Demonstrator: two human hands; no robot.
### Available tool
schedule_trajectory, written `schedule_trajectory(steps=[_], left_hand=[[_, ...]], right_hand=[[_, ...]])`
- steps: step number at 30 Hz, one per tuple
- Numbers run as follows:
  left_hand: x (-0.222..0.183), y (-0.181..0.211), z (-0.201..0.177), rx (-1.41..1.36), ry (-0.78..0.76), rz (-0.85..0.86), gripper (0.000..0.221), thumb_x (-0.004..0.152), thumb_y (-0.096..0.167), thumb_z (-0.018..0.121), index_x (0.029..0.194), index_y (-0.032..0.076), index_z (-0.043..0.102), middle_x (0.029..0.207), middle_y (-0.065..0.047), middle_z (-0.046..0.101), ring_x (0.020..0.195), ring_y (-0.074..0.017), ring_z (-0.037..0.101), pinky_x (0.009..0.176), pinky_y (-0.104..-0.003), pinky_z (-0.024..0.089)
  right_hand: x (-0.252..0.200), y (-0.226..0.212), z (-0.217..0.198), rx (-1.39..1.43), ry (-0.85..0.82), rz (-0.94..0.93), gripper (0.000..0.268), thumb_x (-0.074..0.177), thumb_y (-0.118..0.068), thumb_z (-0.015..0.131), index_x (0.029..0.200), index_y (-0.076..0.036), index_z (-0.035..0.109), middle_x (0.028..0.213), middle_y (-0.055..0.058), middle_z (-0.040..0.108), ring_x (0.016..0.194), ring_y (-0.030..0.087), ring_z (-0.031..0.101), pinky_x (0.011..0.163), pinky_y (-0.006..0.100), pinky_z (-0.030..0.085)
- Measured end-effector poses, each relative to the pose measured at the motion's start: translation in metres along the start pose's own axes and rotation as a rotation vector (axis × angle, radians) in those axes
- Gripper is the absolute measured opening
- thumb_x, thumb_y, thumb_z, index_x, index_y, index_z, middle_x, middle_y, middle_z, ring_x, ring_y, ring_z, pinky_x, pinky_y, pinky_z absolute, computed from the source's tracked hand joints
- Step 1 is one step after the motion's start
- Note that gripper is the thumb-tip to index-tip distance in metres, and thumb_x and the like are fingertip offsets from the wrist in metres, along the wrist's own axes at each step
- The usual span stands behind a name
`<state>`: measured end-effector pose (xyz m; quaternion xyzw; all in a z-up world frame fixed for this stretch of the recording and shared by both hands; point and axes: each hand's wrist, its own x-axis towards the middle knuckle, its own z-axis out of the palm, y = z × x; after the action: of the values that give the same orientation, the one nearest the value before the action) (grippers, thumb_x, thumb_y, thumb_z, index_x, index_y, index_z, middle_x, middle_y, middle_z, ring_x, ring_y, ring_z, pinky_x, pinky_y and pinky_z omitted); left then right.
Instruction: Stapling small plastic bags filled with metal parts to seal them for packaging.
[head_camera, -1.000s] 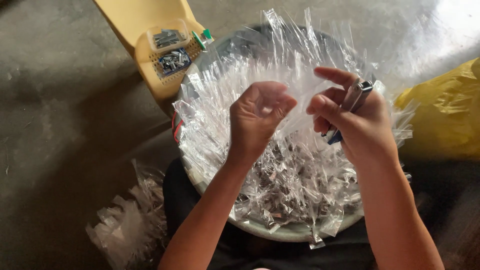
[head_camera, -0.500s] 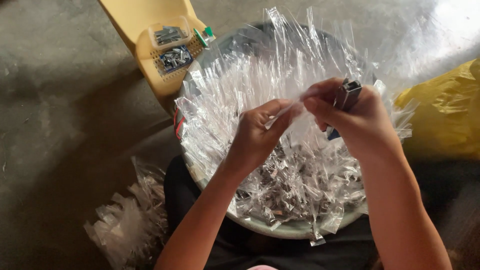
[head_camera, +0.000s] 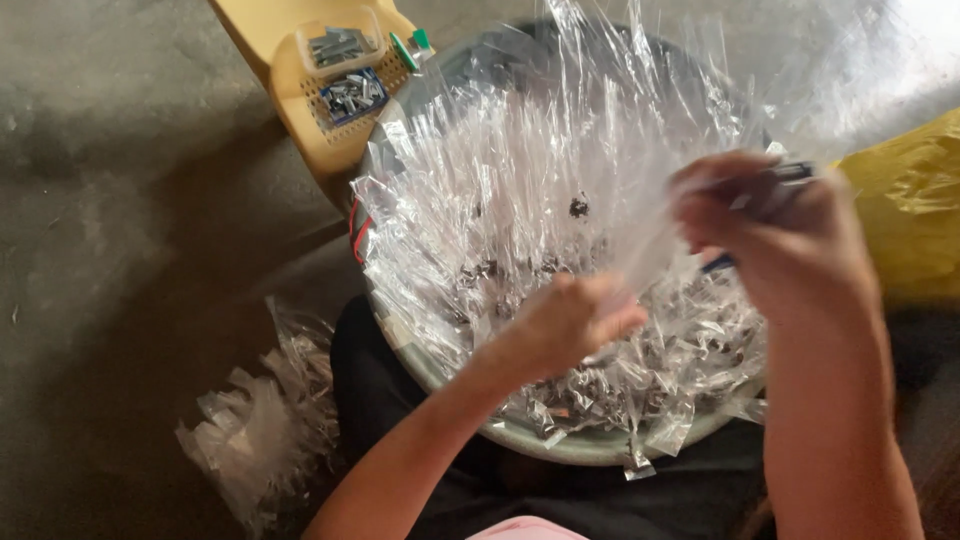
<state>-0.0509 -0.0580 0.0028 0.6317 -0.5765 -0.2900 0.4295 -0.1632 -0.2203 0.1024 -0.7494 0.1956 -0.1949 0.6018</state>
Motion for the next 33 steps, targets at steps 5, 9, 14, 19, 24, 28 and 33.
schedule_trajectory(steps=[5, 9, 14, 19, 24, 28, 33], left_hand=[[-0.042, -0.014, 0.004, -0.034, -0.21, -0.305, 0.026, 0.093, 0.018, 0.065, 0.114, 0.004, 0.065, 0.092, -0.007, 0.067, 0.055, -0.0086, 0.049, 0.045, -0.018, 0.046], [-0.045, -0.06, -0.018, 0.26, 0.326, -0.366, 0.006, 0.093, 0.002, 0.063, 0.097, 0.007, 0.066, 0.08, -0.003, 0.066, 0.06, -0.0105, 0.056, 0.053, -0.02, 0.049], [-0.034, -0.1, -0.019, 0.539, 0.141, -0.716, 0.024, 0.097, 0.035, 0.07, 0.092, 0.013, 0.061, 0.077, 0.001, 0.06, 0.069, -0.0162, 0.056, 0.075, -0.035, 0.048], [-0.031, -0.106, -0.02, 0.283, 0.263, -0.722, 0.017, 0.092, 0.019, 0.072, 0.081, 0.018, 0.059, 0.072, 0.004, 0.063, 0.069, -0.0117, 0.058, 0.082, -0.033, 0.049], [-0.026, -0.068, -0.052, -0.476, 0.529, -0.398, 0.013, 0.095, 0.013, 0.072, 0.087, 0.014, 0.061, 0.081, 0.002, 0.063, 0.073, -0.011, 0.06, 0.071, -0.025, 0.057], [-0.029, -0.067, -0.049, -0.142, 0.487, -0.497, 0.012, 0.093, 0.016, 0.072, 0.093, 0.012, 0.06, 0.09, -0.003, 0.066, 0.075, -0.0133, 0.062, 0.069, -0.028, 0.057], [-0.028, -0.117, -0.006, 0.227, 0.294, -0.741, 0.024, 0.089, 0.001, 0.069, 0.111, 0.008, 0.064, 0.064, 0.004, 0.066, 0.056, -0.0119, 0.063, 0.069, -0.031, 0.057]], right_hand=[[-0.017, 0.079, -0.103, -0.178, 0.32, 0.078, 0.031, 0.082, -0.007, 0.061, 0.108, -0.017, 0.048, 0.103, -0.001, 0.045, 0.088, 0.008, 0.039, 0.08, 0.03, 0.03], [-0.087, 0.13, -0.169, -0.389, 0.165, -0.191, 0.021, 0.112, -0.024, 0.051, 0.094, -0.012, 0.051, 0.132, 0.011, 0.047, 0.122, 0.019, 0.048, 0.103, 0.032, 0.042], [-0.084, 0.03, -0.079, -0.468, 0.203, -0.2, 0.013, 0.107, -0.011, 0.059, 0.116, -0.004, 0.056, 0.145, 0.02, 0.052, 0.124, 0.023, 0.055, 0.113, 0.033, 0.046], [-0.072, 0.0, -0.036, -0.405, 0.228, -0.273, 0.012, 0.105, 0.002, 0.062, 0.112, -0.003, 0.054, 0.131, 0.026, 0.061, 0.121, 0.027, 0.064, 0.104, 0.033, 0.049], [-0.064, -0.012, -0.006, -0.163, 0.212, -0.131, 0.019, 0.097, 0.001, 0.072, 0.107, -0.011, 0.063, 0.089, 0.003, 0.067, 0.096, 0.013, 0.069, 0.11, 0.03, 0.06], [-0.055, -0.012, 0.02, 0.013, 0.302, 0.062, 0.022, 0.085, 0.002, 0.078, 0.102, -0.006, 0.067, 0.109, 0.012, 0.072, 0.099, 0.017, 0.072, 0.071, 0.022, 0.06], [-0.054, -0.005, 0.02, 0.03, 0.212, -0.025, 0.015, 0.089, -0.004, 0.075, 0.099, -0.01, 0.065, 0.073, 0.001, 0.063, 0.098, 0.017, 0.07, 0.105, 0.03, 0.06]])
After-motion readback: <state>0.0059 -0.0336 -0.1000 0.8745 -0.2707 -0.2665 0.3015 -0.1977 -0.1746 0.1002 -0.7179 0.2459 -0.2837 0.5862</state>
